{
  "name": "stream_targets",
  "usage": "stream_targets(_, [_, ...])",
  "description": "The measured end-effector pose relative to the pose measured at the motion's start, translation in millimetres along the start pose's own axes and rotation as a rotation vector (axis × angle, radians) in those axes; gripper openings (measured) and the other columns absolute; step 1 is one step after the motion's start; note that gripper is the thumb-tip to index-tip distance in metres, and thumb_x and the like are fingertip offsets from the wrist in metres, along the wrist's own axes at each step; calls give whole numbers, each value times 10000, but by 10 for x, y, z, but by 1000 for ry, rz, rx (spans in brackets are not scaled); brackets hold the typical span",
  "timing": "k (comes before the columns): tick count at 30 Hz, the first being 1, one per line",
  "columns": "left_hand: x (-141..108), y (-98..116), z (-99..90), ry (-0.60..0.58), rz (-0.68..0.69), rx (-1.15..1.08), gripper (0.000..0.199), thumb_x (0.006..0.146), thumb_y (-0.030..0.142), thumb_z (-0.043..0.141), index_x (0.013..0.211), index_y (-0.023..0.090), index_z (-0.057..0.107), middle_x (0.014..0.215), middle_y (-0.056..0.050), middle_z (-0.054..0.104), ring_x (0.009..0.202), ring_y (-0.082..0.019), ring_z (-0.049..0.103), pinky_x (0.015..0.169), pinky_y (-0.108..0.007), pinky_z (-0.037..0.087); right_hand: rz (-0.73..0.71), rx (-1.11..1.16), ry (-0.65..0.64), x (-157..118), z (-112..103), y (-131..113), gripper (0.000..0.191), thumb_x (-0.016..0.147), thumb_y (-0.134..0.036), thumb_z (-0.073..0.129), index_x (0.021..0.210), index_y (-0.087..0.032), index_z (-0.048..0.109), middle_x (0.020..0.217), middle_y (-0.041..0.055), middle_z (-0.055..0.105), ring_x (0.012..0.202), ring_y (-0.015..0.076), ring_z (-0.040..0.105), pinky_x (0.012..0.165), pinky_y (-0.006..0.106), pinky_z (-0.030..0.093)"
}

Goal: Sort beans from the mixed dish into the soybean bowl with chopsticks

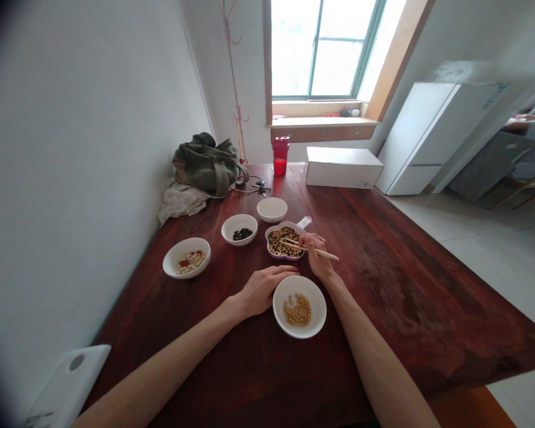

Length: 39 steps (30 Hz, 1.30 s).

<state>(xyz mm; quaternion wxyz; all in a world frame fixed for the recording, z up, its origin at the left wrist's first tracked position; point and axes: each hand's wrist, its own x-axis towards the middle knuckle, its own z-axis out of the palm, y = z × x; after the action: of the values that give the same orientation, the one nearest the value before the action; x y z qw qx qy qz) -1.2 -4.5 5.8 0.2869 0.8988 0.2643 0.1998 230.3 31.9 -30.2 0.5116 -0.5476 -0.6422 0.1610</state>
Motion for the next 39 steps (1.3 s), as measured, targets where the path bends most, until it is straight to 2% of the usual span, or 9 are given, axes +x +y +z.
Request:
stream_targets(3, [38, 18, 5, -65, 31, 153, 592, 948, 188, 567, 1527, 282, 489, 1604, -68, 487, 1377, -246, 565, 1136, -388, 473, 2, 5, -1, 7, 15, -3, 523, 1043, -565, 297, 736, -260, 592, 802, 23, 684, 889, 243, 616, 935, 400, 438])
stream_targets(5, [73, 22, 24, -76, 13, 221, 594, 956, 182, 554, 1538, 266, 470, 1595, -84, 496, 1366, -247, 577, 1114, -384, 494, 8, 17, 1, 12, 20, -6, 531, 1034, -581, 299, 731, -261, 595, 799, 26, 686, 885, 246, 617, 937, 405, 438])
stream_targets(11, [117, 59, 72, -41, -89, 319, 435, 976, 201, 550, 1409, 231, 584, 1437, -115, 630, 1171, -276, 692, 981, -378, 560, 12, 29, 6, 20, 26, -8, 550, 1030, -596, 295, 726, -257, 603, 797, 25, 680, 866, 239, 617, 950, 408, 427])
stream_targets(19, [203, 108, 43, -55, -121, 371, 411, 995, 249, 538, 1404, 239, 575, 1394, -114, 620, 1065, -282, 731, 876, -352, 583, 5, 27, -1, 31, 32, -2, 546, 1031, -594, 297, 731, -251, 599, 799, 23, 677, 852, 229, 614, 925, 390, 431])
stream_targets(25, [282, 87, 76, -38, -183, 372, 285, 1015, 282, 525, 1255, 235, 670, 1292, -100, 658, 974, -247, 744, 828, -321, 573, 6, 23, 1, 35, 26, -49, 554, 1031, -609, 271, 738, -260, 587, 801, 30, 680, 874, 241, 614, 936, 406, 424])
stream_targets(29, [283, 54, 69, 2, -218, 310, 282, 1036, 282, 491, 1211, 234, 707, 1260, -107, 674, 950, -219, 736, 844, -310, 558, -5, 37, -4, 44, 17, -96, 544, 1032, -604, 283, 729, -266, 583, 789, 32, 677, 867, 246, 616, 925, 412, 432])
stream_targets(36, [411, 17, 43, -1, -210, 280, 249, 1015, 249, 526, 998, 198, 769, 1098, -112, 740, 887, -214, 720, 816, -306, 538, 65, 166, 70, 45, 14, -47, 524, 1023, -593, 312, 733, -258, 591, 819, 22, 662, 858, 228, 624, 866, 379, 490])
stream_targets(39, [464, -6, 60, 13, -184, 274, 276, 1018, 231, 511, 976, 196, 781, 1082, -110, 749, 867, -213, 720, 791, -306, 536, 117, 201, 132, 56, 8, 7, 518, 1021, -584, 315, 729, -259, 594, 776, 11, 653, 806, 222, 613, 825, 372, 495])
